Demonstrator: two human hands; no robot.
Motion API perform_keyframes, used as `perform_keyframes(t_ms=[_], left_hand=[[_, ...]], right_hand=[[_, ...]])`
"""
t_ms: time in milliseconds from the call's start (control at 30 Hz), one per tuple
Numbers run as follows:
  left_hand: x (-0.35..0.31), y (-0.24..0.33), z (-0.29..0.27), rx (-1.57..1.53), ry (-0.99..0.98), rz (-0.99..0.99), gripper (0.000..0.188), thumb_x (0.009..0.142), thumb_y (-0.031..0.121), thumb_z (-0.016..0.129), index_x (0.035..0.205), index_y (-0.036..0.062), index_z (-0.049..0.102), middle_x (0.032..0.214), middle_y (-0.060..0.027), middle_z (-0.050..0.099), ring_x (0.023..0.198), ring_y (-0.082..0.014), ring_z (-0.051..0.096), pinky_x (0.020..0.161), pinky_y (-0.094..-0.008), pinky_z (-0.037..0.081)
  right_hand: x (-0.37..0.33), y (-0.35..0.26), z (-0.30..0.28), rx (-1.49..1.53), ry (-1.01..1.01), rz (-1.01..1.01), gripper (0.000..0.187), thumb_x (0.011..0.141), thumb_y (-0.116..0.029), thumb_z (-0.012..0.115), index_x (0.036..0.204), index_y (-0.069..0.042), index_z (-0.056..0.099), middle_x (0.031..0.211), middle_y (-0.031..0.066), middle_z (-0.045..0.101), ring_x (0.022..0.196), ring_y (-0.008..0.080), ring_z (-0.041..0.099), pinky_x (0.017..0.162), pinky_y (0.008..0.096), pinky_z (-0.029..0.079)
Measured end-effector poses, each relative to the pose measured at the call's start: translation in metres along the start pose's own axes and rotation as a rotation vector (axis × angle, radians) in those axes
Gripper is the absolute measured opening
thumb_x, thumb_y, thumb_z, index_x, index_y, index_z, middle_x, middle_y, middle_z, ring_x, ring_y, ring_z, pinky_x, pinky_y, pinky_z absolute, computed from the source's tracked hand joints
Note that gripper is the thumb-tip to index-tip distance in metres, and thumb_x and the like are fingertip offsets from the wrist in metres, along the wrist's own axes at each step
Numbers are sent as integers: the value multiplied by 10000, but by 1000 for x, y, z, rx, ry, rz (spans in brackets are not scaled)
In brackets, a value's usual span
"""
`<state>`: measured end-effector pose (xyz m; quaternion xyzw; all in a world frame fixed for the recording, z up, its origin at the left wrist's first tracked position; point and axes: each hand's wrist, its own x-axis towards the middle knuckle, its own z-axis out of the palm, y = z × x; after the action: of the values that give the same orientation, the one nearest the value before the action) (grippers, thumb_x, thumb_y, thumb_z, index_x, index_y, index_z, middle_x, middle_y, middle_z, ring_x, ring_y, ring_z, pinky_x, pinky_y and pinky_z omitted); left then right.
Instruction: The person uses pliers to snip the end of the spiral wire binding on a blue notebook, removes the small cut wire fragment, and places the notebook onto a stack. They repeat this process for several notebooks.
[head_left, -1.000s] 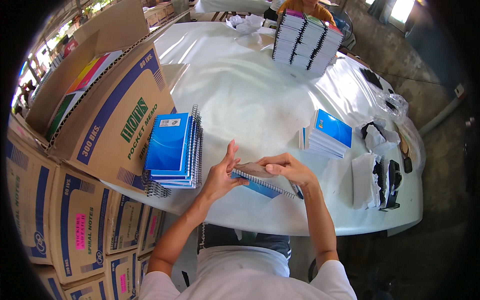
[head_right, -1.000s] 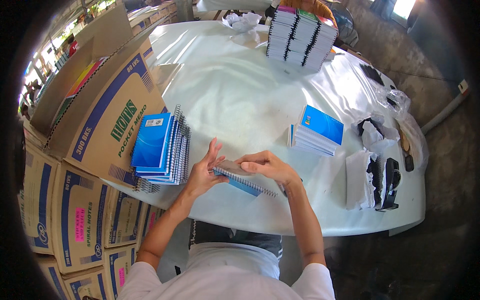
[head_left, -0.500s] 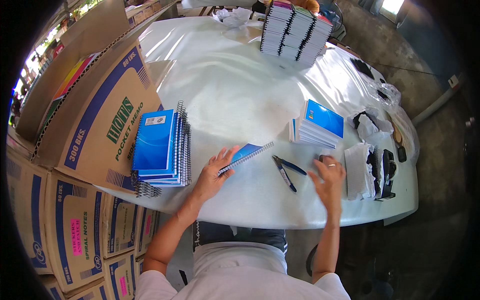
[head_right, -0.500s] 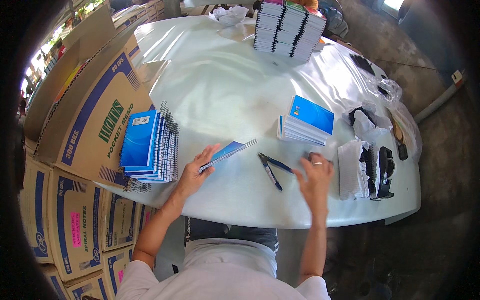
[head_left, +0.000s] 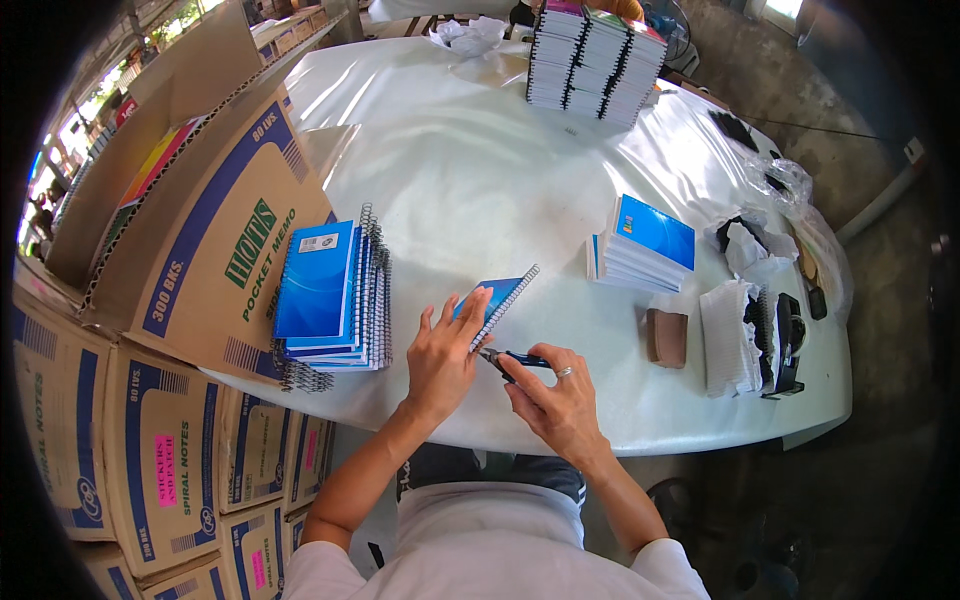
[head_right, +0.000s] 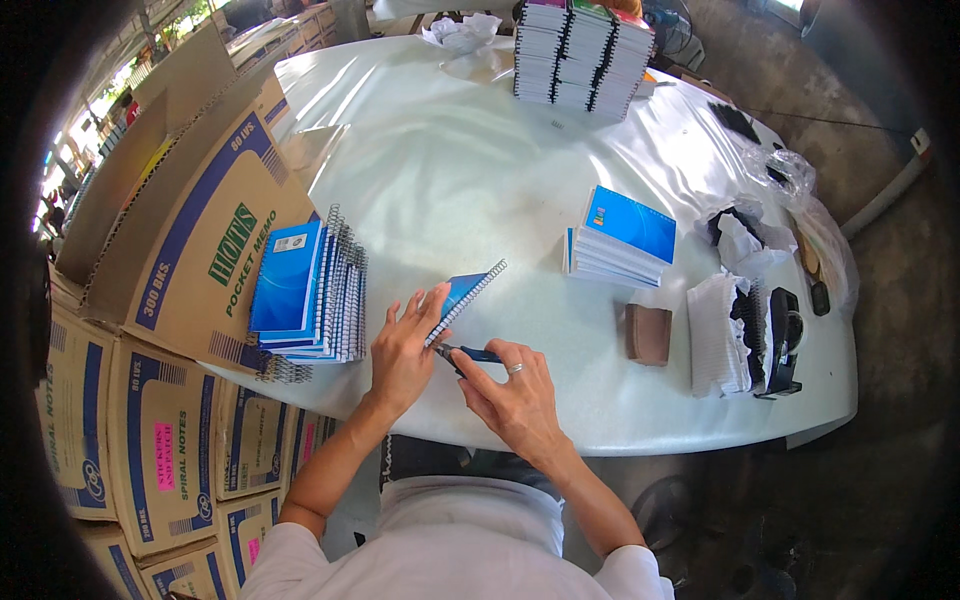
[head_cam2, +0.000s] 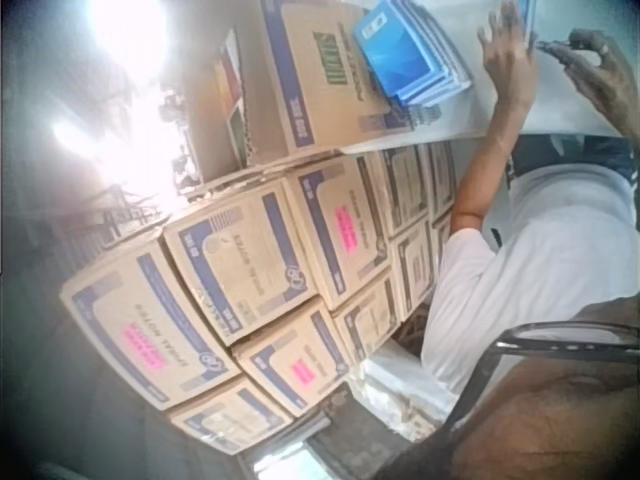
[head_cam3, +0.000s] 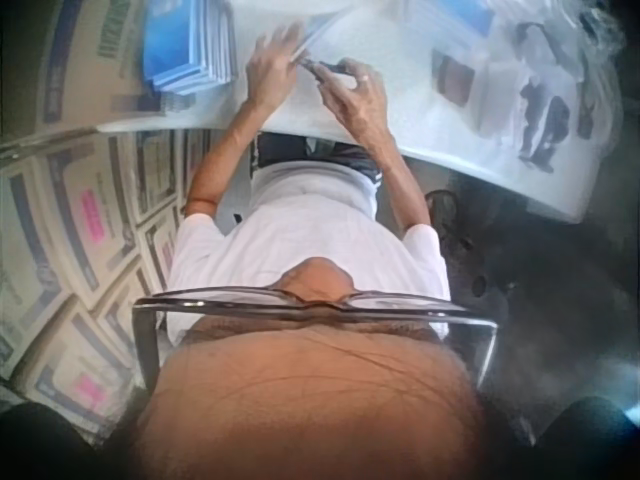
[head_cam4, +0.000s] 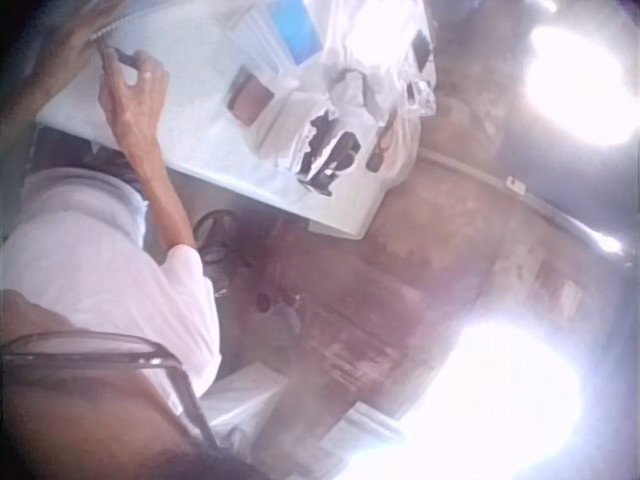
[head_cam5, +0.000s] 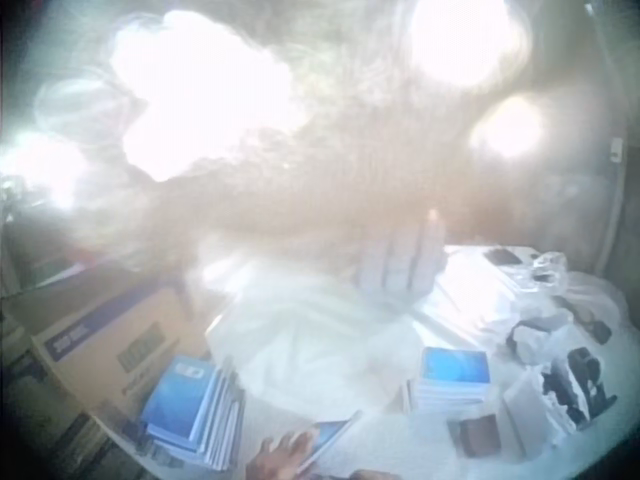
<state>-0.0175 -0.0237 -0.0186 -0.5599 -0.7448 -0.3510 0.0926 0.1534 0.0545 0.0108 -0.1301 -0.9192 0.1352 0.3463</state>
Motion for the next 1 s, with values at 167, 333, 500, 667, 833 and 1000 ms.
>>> perform_keyframes(t_ms=[167, 333, 500, 667, 833, 1000], left_hand=[[5, 9, -6, 57, 23, 20, 683, 805, -10, 678, 1442, 106, 462, 1341, -95, 603, 1248, -362, 553, 1002, -537, 429], [6, 13, -18, 180, 59, 97, 670, 784, -28, 669, 1418, 107, 502, 1354, -76, 600, 1266, -340, 546, 1025, -520, 416], [22, 32, -78, 247, 150, 112, 622, 795, 5, 677, 1392, 110, 539, 1371, -61, 589, 1281, -328, 537, 1041, -506, 408], [27, 5, -155, 656, 115, 4, 659, 794, 136, 723, 1417, 136, 509, 1442, -67, 522, 1345, -337, 462, 1098, -513, 352], [12, -25, -166, 408, -303, -246, 873, 709, 409, 773, 1473, 167, 426, 1544, -104, 367, 1435, -399, 276, 1132, -546, 274], [20, 8, -159, 360, -71, -43, 848, 689, 411, 786, 1442, 169, 481, 1567, -145, 305, 1443, -451, 208, 1124, -615, 222]], right_hand=[[1, 1, 0, -16, -26, -35, 459, 782, -118, 771, 1221, -192, 661, 1040, 110, 555, 891, 252, 584, 722, 350, 456], [19, 2, -25, 1033, -436, 713, 307, 939, -104, 633, 1238, -37, 639, 1009, 122, 618, 827, 183, 625, 714, 297, 498], [26, 7, -39, 1030, -402, 441, 279, 974, -101, 573, 1211, 34, 628, 1011, 116, 623, 842, 167, 609, 714, 284, 502], [3, 51, -34, 237, -226, 461, 255, 912, -103, 647, 1162, -64, 682, 1024, 141, 611, 861, 251, 614, 750, 331, 509], [-22, 93, -36, -196, -249, 229, 325, 857, -81, 695, 1182, -85, 676, 1133, 125, 615, 1028, 315, 581, 903, 407, 456], [44, 140, -52, -306, 193, 196, 356, 837, -83, 703, 1189, -64, 662, 1280, 141, 600, 1198, 329, 548, 1022, 438, 407]])
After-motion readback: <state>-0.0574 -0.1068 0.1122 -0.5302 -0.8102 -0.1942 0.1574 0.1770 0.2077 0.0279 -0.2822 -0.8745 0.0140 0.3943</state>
